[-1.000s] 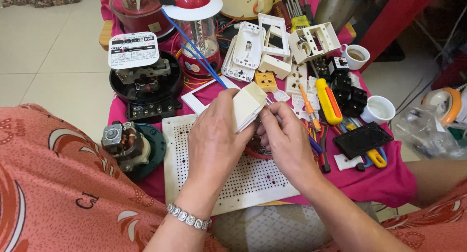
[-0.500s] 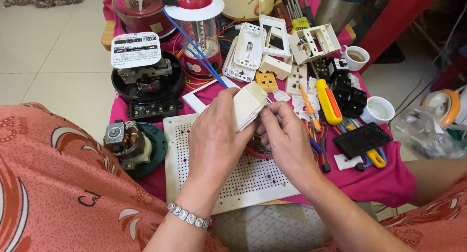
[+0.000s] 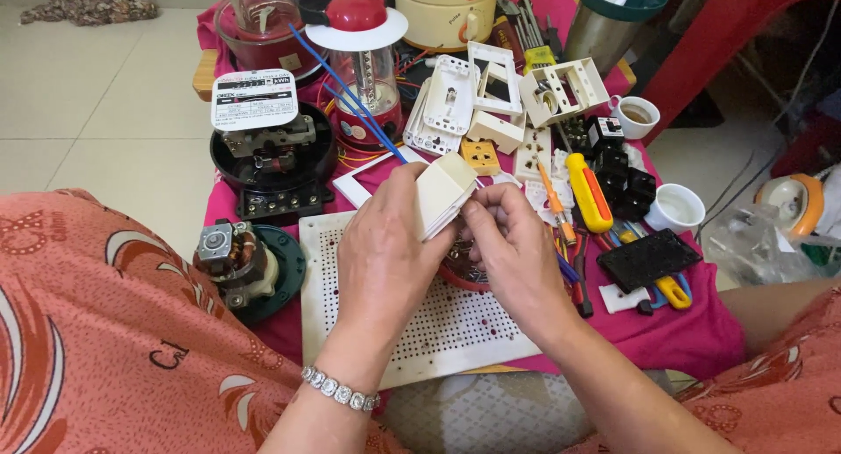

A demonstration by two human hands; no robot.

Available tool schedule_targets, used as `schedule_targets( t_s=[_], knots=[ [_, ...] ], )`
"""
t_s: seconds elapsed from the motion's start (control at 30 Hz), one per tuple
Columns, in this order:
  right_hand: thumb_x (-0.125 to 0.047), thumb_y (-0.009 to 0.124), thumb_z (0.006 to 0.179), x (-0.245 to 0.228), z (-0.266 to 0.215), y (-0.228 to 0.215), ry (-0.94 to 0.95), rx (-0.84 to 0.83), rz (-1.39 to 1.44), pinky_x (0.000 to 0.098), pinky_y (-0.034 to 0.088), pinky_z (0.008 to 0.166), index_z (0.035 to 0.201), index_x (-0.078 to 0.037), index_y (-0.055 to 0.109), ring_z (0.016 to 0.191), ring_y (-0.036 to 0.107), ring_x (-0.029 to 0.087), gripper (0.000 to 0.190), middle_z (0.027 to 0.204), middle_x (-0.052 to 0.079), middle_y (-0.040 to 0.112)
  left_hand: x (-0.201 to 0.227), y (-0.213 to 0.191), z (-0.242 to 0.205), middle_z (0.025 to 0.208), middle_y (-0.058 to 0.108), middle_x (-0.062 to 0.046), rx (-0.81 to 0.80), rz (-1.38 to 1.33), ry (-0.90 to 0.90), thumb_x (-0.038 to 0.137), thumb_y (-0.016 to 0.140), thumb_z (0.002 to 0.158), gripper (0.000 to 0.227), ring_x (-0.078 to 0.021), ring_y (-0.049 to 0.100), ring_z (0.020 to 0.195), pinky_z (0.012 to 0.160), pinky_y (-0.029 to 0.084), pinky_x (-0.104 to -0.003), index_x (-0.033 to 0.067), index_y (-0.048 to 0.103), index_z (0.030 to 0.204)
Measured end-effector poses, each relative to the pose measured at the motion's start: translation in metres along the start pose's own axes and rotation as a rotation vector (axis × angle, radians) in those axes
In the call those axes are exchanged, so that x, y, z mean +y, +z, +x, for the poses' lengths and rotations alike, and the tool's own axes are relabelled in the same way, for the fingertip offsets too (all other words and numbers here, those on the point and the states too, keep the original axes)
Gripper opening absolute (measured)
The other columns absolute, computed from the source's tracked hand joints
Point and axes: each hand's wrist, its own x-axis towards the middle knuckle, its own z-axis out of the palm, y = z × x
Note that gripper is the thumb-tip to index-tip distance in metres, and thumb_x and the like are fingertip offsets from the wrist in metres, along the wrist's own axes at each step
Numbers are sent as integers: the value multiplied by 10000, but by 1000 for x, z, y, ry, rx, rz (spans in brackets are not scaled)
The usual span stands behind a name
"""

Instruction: Assembling electrical switch components by manually fitting metal terminals into plastic housings.

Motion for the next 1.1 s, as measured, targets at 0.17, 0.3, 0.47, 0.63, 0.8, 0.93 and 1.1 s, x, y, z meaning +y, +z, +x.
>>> schedule_targets(
  t_s=[0.17, 0.3, 0.47, 0.63, 0.8, 0.93, 1.1],
  knots=[
    [-199, 479, 1040, -4, -2, 2, 48, 3, -8, 315, 584, 532, 1058, 7, 647, 618, 640, 190, 266, 739, 153, 664, 4, -5, -1, 1076, 707, -234, -2, 18, 14, 183, 780, 778, 561, -472, 682, 1029, 846, 525, -560, 78, 570, 1287],
    [-218, 443, 1050, 1, 1, 3, 95, -16, 10, 323, 595, 544, 1034, 1, 652, 632, 649, 206, 303, 749, 170, 660, 4, -7, -1, 1079, 712, -230, -8, 38, 21, 178, 779, 775, 566, -451, 692, 1023, 833, 534, -541, 78, 578, 1295],
    [-192, 509, 1015, -14, -2, -1, 73, -37, -29, 321, 585, 545, 1079, 18, 628, 635, 636, 199, 250, 763, 164, 653, 3, -7, 2, 1089, 709, -257, 2, 16, 12, 151, 773, 773, 576, -471, 686, 1031, 833, 533, -558, 66, 570, 1305],
    [-174, 449, 1038, -15, -2, 0, 88, -50, -71, 322, 587, 555, 1077, 7, 641, 645, 640, 210, 267, 765, 155, 646, 9, -13, -1, 1073, 711, -260, -4, 18, 8, 136, 768, 783, 553, -461, 691, 1026, 841, 532, -551, 53, 580, 1296],
    [-221, 417, 1045, -6, -1, 2, 120, -56, -52, 337, 610, 546, 1012, 10, 657, 623, 672, 217, 335, 723, 162, 664, 7, -13, -1, 1073, 714, -252, -22, 28, 6, 143, 776, 781, 561, -444, 699, 1017, 833, 538, -542, 66, 579, 1301],
    [-208, 471, 1027, -13, -4, 1, 89, -51, -52, 320, 597, 544, 1091, 19, 630, 631, 648, 196, 284, 751, 153, 649, 8, -15, -1, 1082, 712, -254, -19, 32, -2, 145, 767, 789, 556, -456, 694, 1025, 832, 537, -552, 68, 569, 1303],
    [-157, 478, 1028, -15, -8, -3, 54, -54, -44, 316, 578, 555, 1108, 24, 609, 638, 627, 185, 237, 748, 128, 627, 10, -12, -3, 1080, 710, -267, -29, 3, 7, 123, 769, 773, 564, -471, 685, 1044, 858, 528, -559, 53, 576, 1298]
  ],
)
